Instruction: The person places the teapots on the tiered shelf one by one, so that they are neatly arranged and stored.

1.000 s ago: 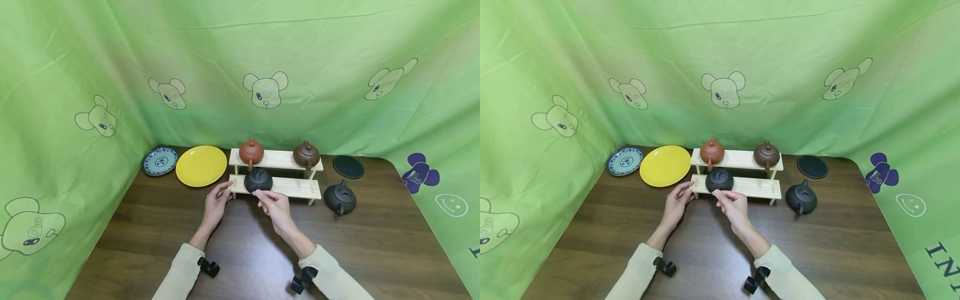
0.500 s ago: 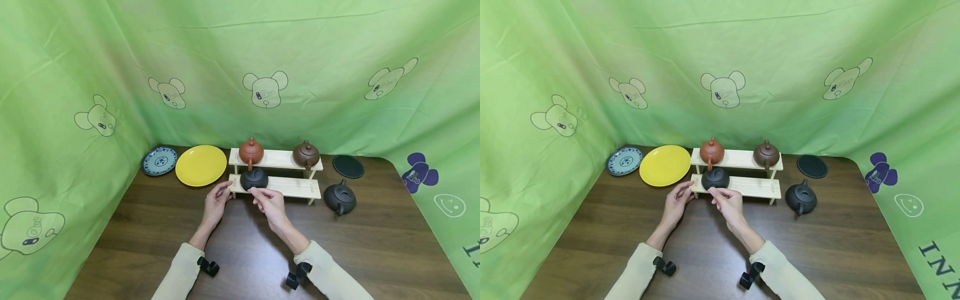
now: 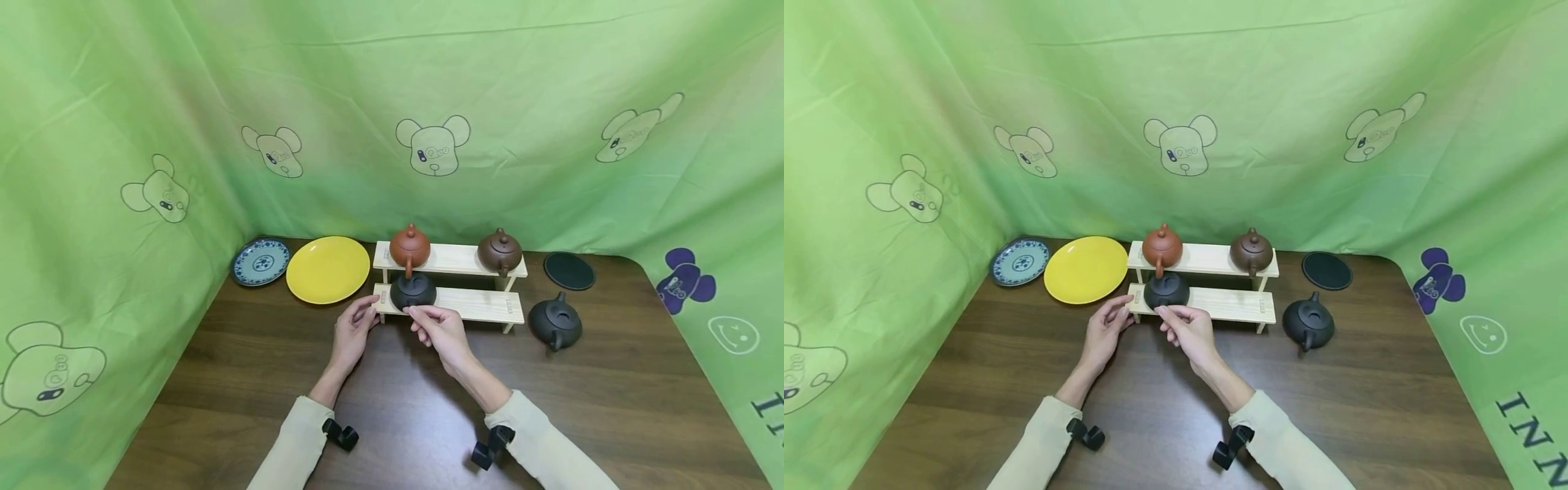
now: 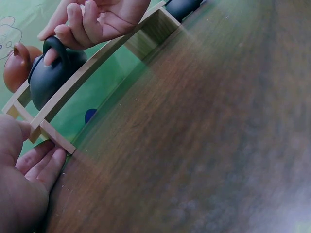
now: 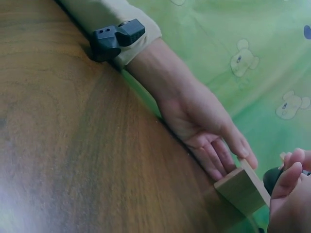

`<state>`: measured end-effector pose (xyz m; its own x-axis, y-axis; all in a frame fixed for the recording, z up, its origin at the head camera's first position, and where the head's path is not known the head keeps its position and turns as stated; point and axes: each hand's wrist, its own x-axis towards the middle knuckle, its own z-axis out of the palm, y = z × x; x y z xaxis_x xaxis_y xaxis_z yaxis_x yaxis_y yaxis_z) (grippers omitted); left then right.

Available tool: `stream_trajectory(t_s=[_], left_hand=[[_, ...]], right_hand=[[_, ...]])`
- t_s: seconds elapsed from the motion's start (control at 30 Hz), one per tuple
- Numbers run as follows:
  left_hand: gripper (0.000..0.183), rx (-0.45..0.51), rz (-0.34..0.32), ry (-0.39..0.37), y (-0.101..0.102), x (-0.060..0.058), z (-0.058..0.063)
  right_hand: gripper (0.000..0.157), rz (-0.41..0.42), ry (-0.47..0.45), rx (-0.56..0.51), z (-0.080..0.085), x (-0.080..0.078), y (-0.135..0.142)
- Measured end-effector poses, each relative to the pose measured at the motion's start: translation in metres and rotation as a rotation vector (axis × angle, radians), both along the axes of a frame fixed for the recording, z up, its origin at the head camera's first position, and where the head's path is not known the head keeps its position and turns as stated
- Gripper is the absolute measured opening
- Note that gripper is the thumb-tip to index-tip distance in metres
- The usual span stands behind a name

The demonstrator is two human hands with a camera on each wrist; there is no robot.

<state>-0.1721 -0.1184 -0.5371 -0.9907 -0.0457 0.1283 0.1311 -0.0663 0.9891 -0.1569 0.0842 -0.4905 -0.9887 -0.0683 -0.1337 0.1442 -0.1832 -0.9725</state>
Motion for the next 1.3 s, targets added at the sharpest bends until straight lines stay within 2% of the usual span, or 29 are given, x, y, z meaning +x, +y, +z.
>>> stream_trajectory(t_s=[0.4, 0.77, 1.0, 1.17, 1.3], left_hand=[[0.029, -0.006, -0.008, 0.01, 0.001, -0.001, -0.003], [0.029, 0.01, -0.013, 0.01, 0.0, -0.001, -0.002], [0.029, 0.006, -0.016, 0.01, -0.001, 0.0, -0.001], [0.029, 0.009, -0.015, 0.008, -0.001, 0.0, -0.001], [0.029, 0.016, -0.016, 0.009, -0.001, 0.0, -0.001]], right_hand=[[0.031, 0.063, -0.014, 0.015, 0.002, -0.002, 0.004], [0.032, 0.076, -0.05, -0.018, 0.004, -0.002, 0.007], [0.007, 0.022, -0.082, -0.038, 0.002, -0.001, 0.011], [0.005, 0.008, -0.074, -0.032, 0.002, 0.003, 0.016], [0.011, 0.01, -0.051, -0.021, 0.004, 0.008, 0.022]])
